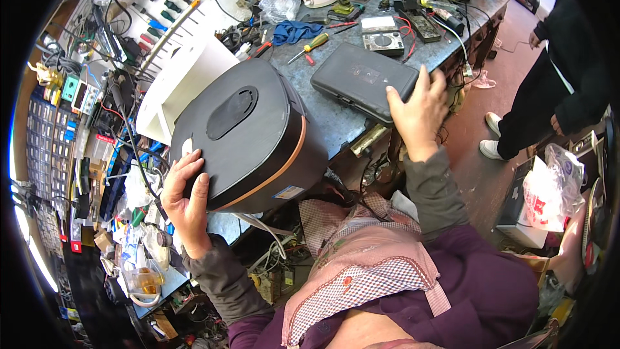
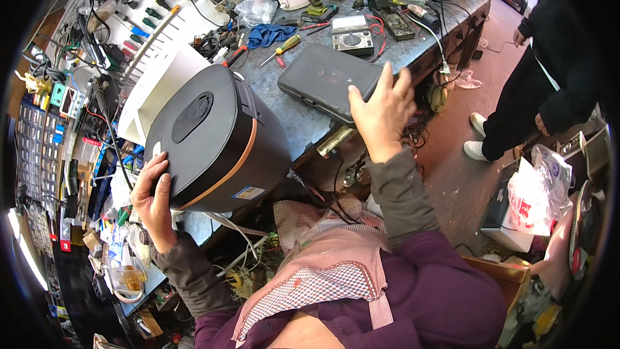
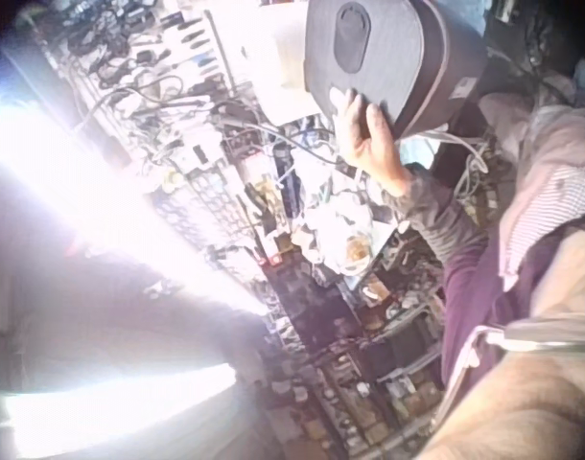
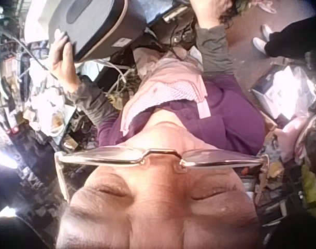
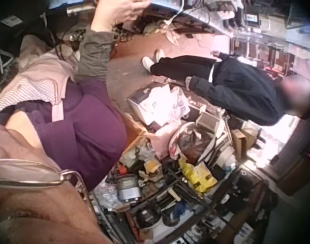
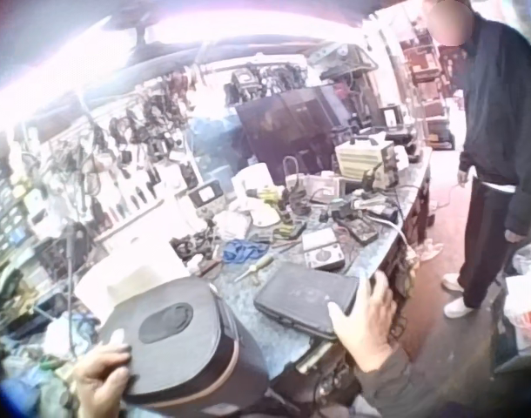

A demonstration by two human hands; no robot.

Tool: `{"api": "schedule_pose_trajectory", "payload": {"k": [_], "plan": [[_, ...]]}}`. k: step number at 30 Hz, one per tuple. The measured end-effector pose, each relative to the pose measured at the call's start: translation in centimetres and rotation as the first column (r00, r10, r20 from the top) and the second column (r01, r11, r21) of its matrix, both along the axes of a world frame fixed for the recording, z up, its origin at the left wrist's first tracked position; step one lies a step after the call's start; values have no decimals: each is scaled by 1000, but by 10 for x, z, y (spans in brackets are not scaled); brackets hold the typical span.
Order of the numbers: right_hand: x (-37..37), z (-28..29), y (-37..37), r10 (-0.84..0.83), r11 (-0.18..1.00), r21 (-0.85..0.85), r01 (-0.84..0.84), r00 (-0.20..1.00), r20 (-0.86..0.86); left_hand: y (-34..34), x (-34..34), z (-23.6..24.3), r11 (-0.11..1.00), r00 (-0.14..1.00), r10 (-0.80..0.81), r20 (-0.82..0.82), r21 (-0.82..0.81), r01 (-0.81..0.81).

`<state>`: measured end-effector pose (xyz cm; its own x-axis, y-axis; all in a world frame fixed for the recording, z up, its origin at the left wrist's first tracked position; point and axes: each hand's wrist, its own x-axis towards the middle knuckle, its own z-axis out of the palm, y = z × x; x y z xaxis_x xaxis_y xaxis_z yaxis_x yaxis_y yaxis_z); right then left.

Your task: The person disassembles a small black appliance on a cluttered workbench. They use a screwdriver to remove screws from the bottom and sides, then detach a small black plastic cover. The person repeatedly repositions the appliance and handles the removed parts throughout the clip.

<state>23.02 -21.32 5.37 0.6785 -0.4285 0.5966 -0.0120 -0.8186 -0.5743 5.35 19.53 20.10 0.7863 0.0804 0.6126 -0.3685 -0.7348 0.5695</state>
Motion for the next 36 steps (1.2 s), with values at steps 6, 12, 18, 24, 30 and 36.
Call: {"api": "schedule_pose_trajectory", "payload": {"k": [6,12,18,24,30,36], "plan": [[58,93,67,715,698,-166,-696,686,134,-3,-5,4,999,999,43,28,28,-43],[219,73,194,518,418,-216,-883,427,-741,-4,-5,8,996,996,65,57,50,-68],[253,-9,242,599,396,-323,-860,508,-619,2,-3,2,992,995,85,55,86,-89],[187,64,202,735,572,-87,-816,556,-389,0,0,3,995,995,72,63,69,-76],[54,73,92,960,273,634,-724,249,-129,8,-2,-6,999,998,39,45,-35,-37],[-3,-19,53,843,529,-48,-847,518,145,11,14,-6,998,999,-23,43,-52,25]]}}
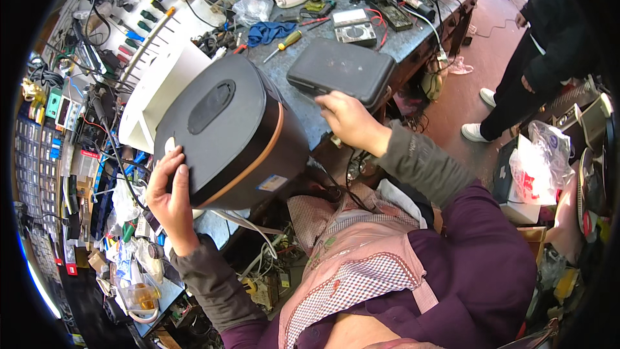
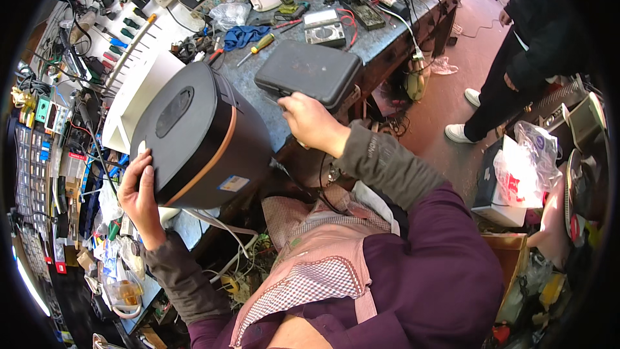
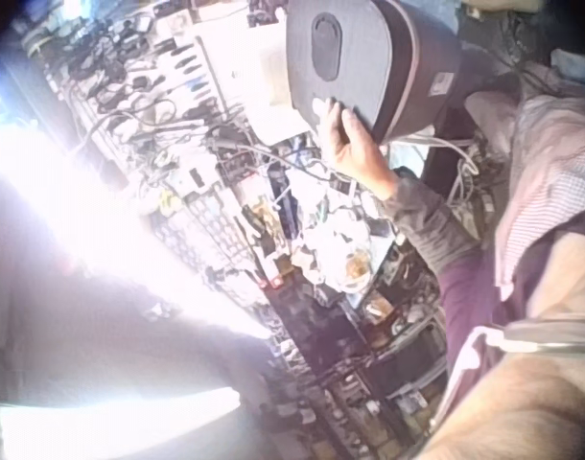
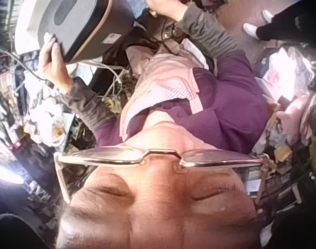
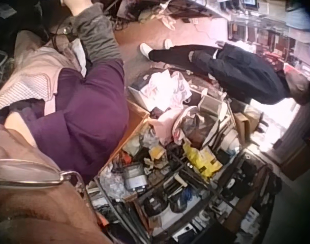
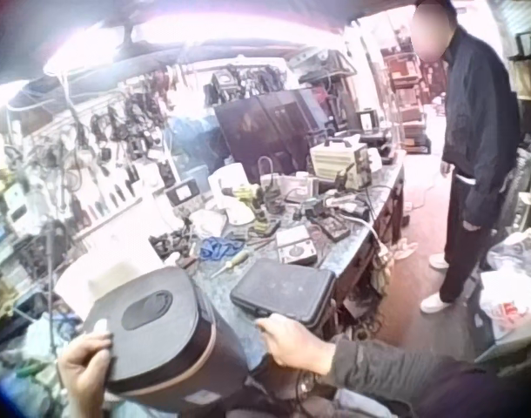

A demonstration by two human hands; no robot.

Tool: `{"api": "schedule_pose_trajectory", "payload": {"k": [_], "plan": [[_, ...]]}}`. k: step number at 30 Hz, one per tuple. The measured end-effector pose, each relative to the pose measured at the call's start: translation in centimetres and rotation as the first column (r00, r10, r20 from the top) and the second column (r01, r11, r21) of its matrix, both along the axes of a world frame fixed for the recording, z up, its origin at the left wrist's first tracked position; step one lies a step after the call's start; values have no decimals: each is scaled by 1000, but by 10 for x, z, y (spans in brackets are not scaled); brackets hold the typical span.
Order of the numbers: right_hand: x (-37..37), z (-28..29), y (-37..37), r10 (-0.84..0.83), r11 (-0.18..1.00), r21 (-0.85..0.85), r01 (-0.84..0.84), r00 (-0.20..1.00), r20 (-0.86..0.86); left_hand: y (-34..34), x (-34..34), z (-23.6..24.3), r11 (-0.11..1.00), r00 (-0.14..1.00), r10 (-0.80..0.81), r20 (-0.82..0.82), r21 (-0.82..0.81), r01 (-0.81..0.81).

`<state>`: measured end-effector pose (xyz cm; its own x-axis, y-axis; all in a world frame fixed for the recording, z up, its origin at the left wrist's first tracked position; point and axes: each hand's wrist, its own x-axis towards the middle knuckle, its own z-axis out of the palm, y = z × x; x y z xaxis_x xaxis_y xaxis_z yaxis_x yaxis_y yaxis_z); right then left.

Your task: The person disassembles a small black appliance on a cluttered workbench. They use a screwdriver to remove screws from the bottom and sides, then detach a small black plastic cover. The person repeatedly repositions the appliance and handles the removed parts throughout the clip.

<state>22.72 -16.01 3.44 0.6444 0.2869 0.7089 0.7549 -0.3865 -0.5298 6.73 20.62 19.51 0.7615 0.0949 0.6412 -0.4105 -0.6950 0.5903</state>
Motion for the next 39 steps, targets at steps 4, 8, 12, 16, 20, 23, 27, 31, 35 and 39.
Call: {"api": "schedule_pose_trajectory", "payload": {"k": [4,8,12,16,20,23,27,31,35,39], "plan": [[2,15,-13,-99,967,-190,172,934,344,-2,0,2,1000,1000,0,-10,0,0],[32,39,-43,-195,941,-211,266,933,303,-6,3,2,1000,1000,-4,-4,-7,4],[-4,43,-15,2,999,42,1,998,-70,-2,-1,-1,1000,1000,15,7,-16,-15],[8,-19,8,-13,997,68,21,992,-126,-5,3,2,1000,1000,-5,9,-26,5],[15,-17,18,-98,991,-80,110,985,144,-3,2,2,1000,1000,-10,3,-15,10],[17,-8,12,-104,946,-276,169,967,234,-2,3,1,1000,1000,-14,11,-9,14],[22,15,7,-127,900,-330,285,895,428,-6,2,3,1000,1000,0,19,-2,0],[65,30,-25,-198,803,-464,375,901,386,-10,1,5,1000,1000,10,23,-14,-9],[68,33,-50,-191,911,-274,310,903,386,-8,2,3,1000,1000,4,26,-18,-3],[55,25,-62,-294,851,-346,396,904,310,-7,4,3,1000,1000,-3,16,-15,3]]}}
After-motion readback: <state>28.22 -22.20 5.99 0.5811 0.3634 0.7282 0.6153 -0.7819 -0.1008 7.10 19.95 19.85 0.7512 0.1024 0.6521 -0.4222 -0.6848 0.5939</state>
